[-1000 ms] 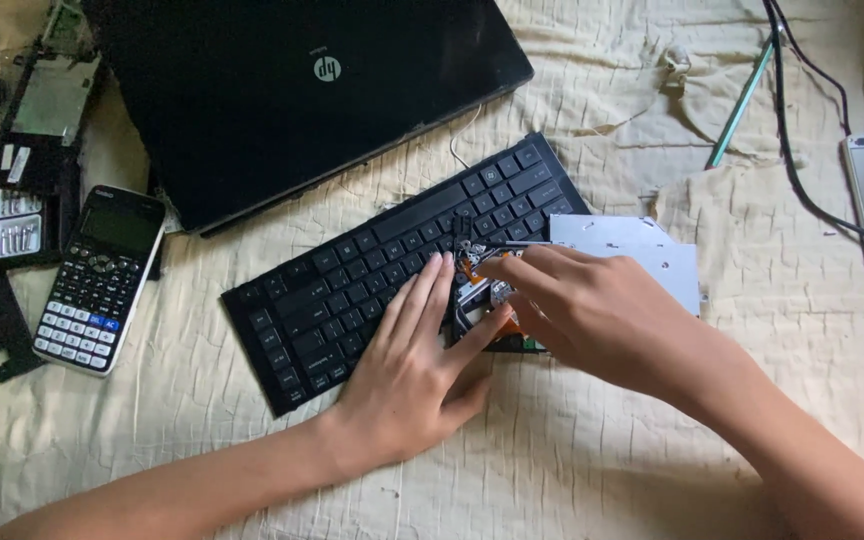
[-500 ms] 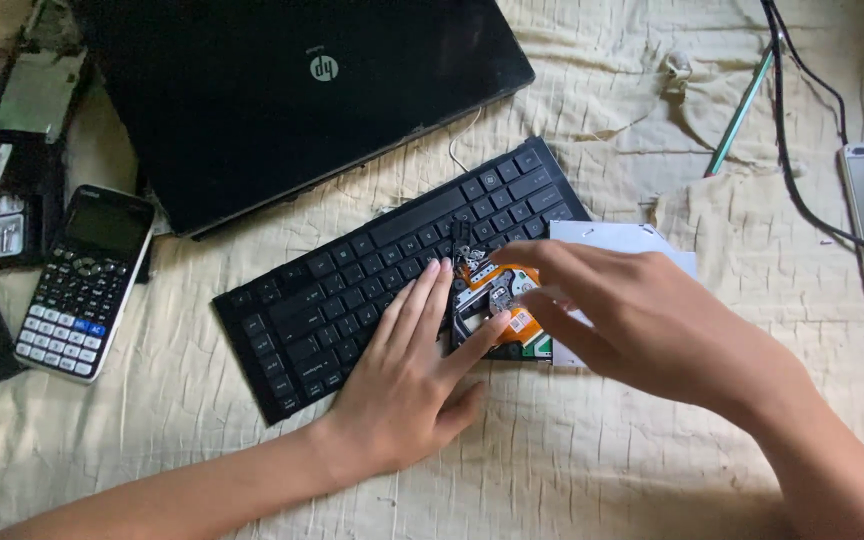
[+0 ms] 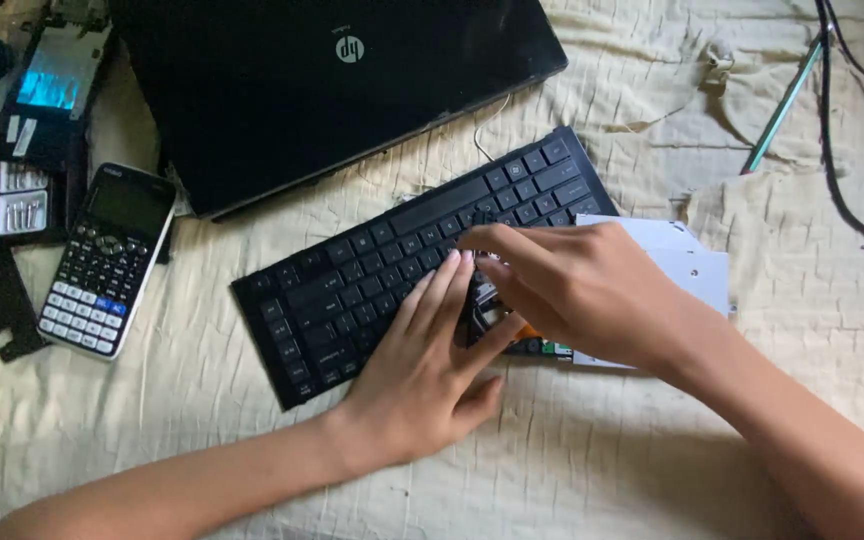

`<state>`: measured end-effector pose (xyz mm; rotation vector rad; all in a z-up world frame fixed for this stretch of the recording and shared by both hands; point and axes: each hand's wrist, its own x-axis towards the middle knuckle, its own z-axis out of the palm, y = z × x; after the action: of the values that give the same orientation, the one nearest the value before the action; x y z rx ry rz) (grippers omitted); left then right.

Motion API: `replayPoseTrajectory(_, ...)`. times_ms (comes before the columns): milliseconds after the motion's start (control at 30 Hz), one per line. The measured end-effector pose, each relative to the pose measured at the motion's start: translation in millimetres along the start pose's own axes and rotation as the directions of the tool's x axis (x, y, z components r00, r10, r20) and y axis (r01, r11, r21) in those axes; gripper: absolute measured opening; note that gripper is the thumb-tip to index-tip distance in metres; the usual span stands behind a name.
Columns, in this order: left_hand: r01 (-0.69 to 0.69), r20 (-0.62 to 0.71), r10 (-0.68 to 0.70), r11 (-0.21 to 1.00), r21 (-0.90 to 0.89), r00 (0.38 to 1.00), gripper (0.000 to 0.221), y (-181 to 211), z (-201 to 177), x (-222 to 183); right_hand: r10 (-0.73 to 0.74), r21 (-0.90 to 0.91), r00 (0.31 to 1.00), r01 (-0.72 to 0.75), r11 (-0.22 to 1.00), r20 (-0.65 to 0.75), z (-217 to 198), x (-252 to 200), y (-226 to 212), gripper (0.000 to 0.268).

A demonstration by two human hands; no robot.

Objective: Disassembling and inspecting the internal components of a laptop optical drive using a small tool to manipulate ribbon cables and mechanical parts.

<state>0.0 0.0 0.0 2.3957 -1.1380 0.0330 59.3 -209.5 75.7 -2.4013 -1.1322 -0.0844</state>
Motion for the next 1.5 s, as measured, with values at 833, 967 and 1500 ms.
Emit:
replayPoseTrajectory(833, 0.022, 0.010, -0.023, 0.998, 0.057, 1.000, 0.063, 7.6, -7.5, 4.4, -0.013, -0.204, 0.995, -0.008, 0.979, -0.103, 25.9, -1.3, -4.6, 0.019)
replayPoseTrajectory(967, 0.004, 0.050, -0.011, 0.989, 0.147, 0.999, 0.067, 8.0, -5.5, 3.5, 0.074, -0.253, 0.987, -0.108, 0.961, -0.141, 34.0, -4.3, -11.5, 0.019)
replayPoseTrajectory(1500, -0.012, -0.041, 0.014, 0.998, 0.070, 0.999, 0.080, 0.1, 13.3, -6.5, 0.371, -0.029, 0.722, -0.475, 0.879, -0.584, 35.6, -150.1, 41.6, 0.021)
